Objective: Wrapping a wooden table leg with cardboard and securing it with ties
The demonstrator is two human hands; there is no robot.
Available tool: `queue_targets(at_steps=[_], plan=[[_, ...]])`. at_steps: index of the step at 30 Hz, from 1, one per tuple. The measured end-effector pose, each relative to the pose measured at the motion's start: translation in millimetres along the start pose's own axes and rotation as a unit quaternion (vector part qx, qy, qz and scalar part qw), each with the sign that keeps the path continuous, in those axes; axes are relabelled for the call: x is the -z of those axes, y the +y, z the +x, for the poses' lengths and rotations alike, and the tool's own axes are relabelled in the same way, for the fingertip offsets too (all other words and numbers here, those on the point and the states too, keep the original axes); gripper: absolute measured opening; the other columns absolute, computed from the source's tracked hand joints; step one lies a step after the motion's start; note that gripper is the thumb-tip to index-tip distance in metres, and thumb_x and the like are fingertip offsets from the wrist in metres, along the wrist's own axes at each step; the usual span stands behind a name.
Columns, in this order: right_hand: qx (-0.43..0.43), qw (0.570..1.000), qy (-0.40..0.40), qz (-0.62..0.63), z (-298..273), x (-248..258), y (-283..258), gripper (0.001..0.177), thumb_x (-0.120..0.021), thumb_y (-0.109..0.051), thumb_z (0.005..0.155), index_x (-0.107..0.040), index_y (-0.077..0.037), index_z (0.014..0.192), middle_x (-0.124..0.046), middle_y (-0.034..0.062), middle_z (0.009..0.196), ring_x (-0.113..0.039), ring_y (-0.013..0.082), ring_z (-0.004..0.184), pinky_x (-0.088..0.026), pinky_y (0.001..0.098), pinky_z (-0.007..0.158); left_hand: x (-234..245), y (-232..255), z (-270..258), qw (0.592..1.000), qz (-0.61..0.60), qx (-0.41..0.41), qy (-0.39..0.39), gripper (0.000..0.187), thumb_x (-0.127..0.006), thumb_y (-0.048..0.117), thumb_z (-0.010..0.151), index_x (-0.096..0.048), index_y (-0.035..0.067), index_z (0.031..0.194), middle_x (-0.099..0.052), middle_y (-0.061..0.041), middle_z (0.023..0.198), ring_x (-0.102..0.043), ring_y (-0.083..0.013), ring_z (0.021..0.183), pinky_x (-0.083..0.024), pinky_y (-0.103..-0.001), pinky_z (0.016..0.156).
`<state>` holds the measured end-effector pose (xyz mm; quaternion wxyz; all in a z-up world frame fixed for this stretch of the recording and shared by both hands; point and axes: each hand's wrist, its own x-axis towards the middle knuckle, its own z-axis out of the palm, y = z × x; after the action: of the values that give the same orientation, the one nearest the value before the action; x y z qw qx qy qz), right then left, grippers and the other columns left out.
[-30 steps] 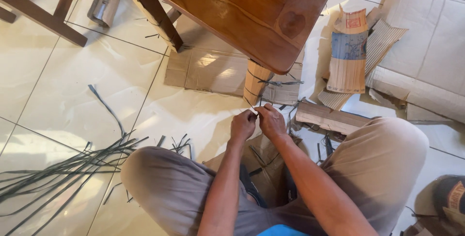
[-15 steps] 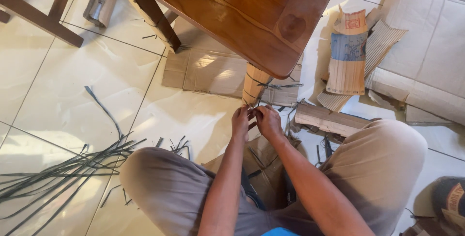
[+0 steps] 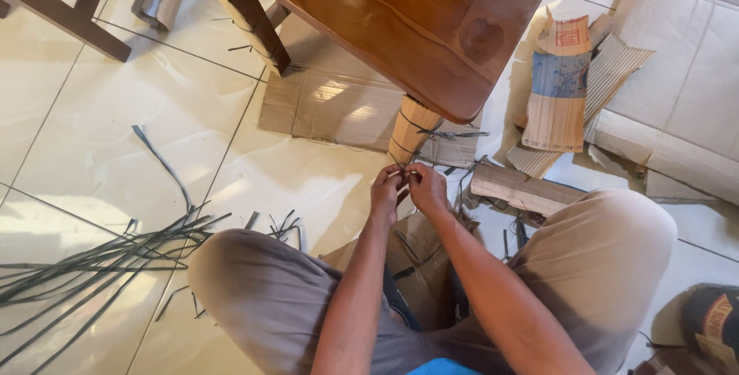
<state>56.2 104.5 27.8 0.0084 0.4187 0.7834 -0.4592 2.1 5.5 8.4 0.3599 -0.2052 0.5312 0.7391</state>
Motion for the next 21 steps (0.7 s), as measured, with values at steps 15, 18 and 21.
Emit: queue_targets(at_steps=[15, 18, 21], plan=[[0.215, 0.97, 0.075, -0.089, -21, 25, -9, 0.013, -0.071, -0.017, 0.092, -0.07, -0.023, 0.103, -0.074, 0.0085, 0.085, -0.073, 0.0371, 0.087, -0.059, 0.0518, 0.079, 7, 17, -6, 0.804, 0.52, -0.282, 0.055, 0.006, -0.079, 0.031, 0.085, -0.081, 0.03, 0.091, -0.077, 0.005, 0.096, -0.076, -0.0252, 0.092, -0.063, -0.042, 0.082], [0.185, 0.968, 0.054, -0.16, -6, 24, -4, 0.012, -0.065, -0.023, 0.095, -0.067, -0.019, 0.106, -0.075, 0.0119, 0.091, -0.073, 0.0401, 0.092, -0.058, 0.0557, 0.083, 3, 28, -14, 0.776, 0.574, -0.258, 0.043, 0.007, -0.074, 0.033, 0.09, -0.079, 0.029, 0.094, -0.071, 0.005, 0.091, -0.075, -0.0237, 0.093, -0.062, -0.041, 0.084], [0.099, 0.962, 0.005, -0.256, 14, 26, -6, 0.017, -0.054, -0.033, 0.099, -0.069, -0.028, 0.104, -0.073, 0.0061, 0.099, -0.074, 0.0381, 0.096, -0.058, 0.0522, 0.088, -3, 45, -19, 0.77, 0.578, -0.263, 0.063, 0.012, -0.064, 0.029, 0.093, -0.074, 0.022, 0.093, -0.072, -0.003, 0.089, -0.075, -0.0315, 0.093, -0.062, -0.049, 0.082]])
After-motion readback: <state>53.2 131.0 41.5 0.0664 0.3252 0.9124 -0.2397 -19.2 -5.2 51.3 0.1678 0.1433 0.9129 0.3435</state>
